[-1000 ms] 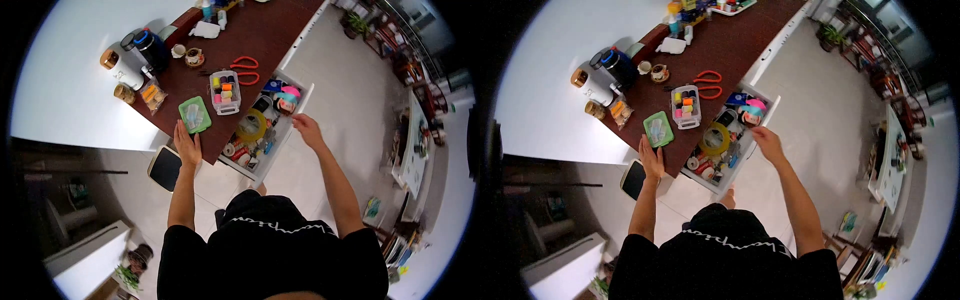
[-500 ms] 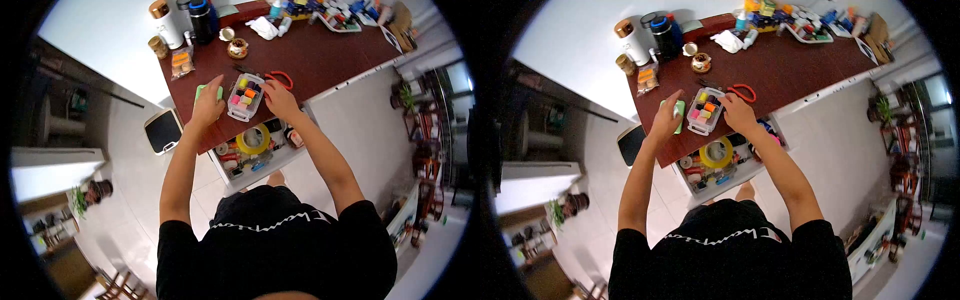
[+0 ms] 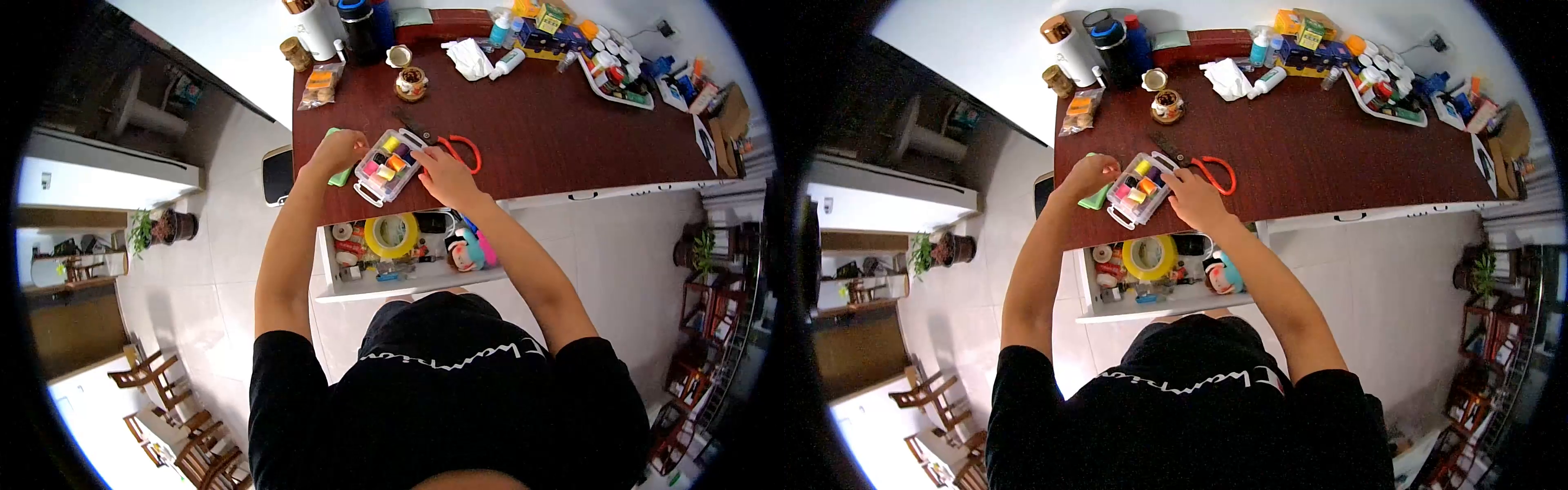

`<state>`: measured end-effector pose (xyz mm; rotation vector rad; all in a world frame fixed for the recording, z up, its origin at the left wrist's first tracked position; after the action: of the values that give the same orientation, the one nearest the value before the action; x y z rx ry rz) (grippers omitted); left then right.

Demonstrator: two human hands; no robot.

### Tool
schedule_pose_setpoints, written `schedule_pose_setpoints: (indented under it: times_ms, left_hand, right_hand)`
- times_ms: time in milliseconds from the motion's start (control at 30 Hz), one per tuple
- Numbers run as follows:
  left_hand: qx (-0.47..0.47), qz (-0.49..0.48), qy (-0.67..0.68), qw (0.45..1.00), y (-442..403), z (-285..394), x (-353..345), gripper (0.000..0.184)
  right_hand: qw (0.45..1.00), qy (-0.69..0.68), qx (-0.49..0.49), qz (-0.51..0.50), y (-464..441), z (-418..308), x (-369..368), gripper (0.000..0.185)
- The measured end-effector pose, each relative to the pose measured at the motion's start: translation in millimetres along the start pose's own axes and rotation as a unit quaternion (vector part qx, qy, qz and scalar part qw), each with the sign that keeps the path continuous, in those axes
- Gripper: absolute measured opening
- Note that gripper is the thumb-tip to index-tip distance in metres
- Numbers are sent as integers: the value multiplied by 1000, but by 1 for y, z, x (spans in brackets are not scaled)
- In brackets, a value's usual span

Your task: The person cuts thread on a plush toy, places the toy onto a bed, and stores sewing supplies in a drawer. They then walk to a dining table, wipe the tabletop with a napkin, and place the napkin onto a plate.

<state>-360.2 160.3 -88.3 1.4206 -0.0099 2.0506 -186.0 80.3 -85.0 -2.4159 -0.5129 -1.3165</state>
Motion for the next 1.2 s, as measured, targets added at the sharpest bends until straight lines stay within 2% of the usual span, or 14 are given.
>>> schedule_pose_setpoints:
  times_ms: [167,300,367,400,467,500,533,600,633,700,800,933,1000,1200]
  left_hand:
    - [50,84,30,995,27,27,15,20]
    - [79,75,107,988,45,61,-5,22]
    - [-29,225,-25,974,60,84,6,22]
    - [-30,225,-25,973,61,80,6,22]
    - [13,316,125,940,75,43,22,28]
    - [52,356,112,926,82,20,21,30]
    - [67,329,80,939,81,-5,15,38]
    - [171,273,32,946,82,-55,-11,66]
    - [170,272,33,947,84,-66,-19,66]
    - [257,180,-16,949,85,-89,-39,97]
    - [258,171,-19,951,80,-85,-41,110]
    - [240,158,-4,958,71,-68,-37,107]
    - [224,201,0,954,69,-70,-37,101]
    - [158,305,81,936,87,-83,-20,94]
  right_hand:
    - [999,-24,-1,-24,-7,4,-3,35]
    - [999,-37,17,7,-8,1,2,33]
    - [999,-44,2,4,-7,-1,4,32]
    - [998,-53,-15,2,-6,-1,4,32]
    - [999,-52,-8,8,-5,0,3,34]
    - [998,-54,-3,13,-2,-1,3,36]
    - [999,-53,-5,13,0,-1,3,36]
    - [997,-79,-18,-7,3,-2,0,43]
    - [997,-78,-19,-7,4,-4,0,43]
    - [993,-76,-72,-50,5,-2,-6,48]
    - [994,-54,-77,-52,8,-6,-10,49]
    - [992,-75,-83,-50,7,-10,-9,49]
    - [985,-143,-90,-40,6,-6,-8,48]
    - [964,-208,-163,-13,6,20,-3,43]
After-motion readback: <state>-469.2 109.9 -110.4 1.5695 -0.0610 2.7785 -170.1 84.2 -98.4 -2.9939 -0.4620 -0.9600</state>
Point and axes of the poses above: each hand's wrist, its own y-axis away from the middle knuckle, its own x-axis out of the back of the hand, z = x × y, the point moved 8 cm from there along -y, towards the middle knuckle, and after that the axes turned 9 degrees about -z, right-handed, at the moved point
